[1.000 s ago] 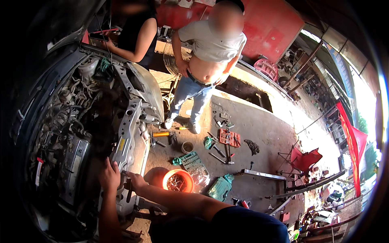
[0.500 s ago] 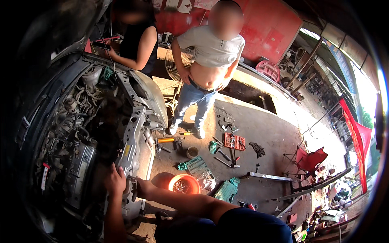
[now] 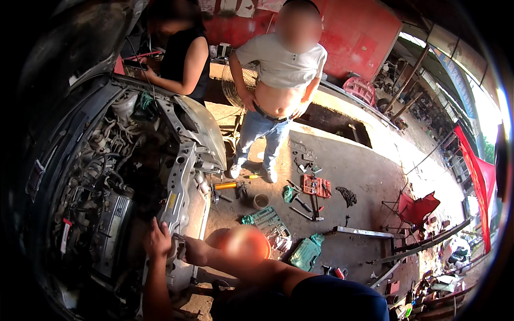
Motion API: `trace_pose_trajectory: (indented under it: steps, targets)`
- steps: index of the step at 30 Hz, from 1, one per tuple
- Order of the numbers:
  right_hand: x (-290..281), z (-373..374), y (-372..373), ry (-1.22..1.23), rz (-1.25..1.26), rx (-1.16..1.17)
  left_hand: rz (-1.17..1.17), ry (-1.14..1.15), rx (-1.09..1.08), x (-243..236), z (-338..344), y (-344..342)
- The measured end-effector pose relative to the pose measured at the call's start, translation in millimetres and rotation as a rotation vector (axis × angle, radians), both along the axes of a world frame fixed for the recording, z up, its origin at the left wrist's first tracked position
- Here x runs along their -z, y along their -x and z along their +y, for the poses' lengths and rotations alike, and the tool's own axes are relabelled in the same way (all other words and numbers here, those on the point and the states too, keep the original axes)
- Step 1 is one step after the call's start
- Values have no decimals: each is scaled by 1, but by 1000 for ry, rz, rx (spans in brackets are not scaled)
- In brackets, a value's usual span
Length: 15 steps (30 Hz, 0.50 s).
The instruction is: The person organizes fasteners in a bowl, removes brackets from a car radiator using a wrench, and picks up a new radiator component.
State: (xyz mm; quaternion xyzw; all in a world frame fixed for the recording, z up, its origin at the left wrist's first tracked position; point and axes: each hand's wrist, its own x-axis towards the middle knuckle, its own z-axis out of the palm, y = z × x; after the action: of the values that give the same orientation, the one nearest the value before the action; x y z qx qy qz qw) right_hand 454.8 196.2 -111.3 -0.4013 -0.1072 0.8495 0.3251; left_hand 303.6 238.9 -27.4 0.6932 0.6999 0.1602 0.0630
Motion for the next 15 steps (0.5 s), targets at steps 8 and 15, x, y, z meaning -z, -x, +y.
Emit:
trace_pose_trajectory:
  steps: [8,15]
  targets:
    - [-19,-15,-5,-339,-514,-247,-38,79,-37,-5,-8,-9]
    - [-42,-8,-10,-78,-74,28,48,22,-57,-1,4,3]
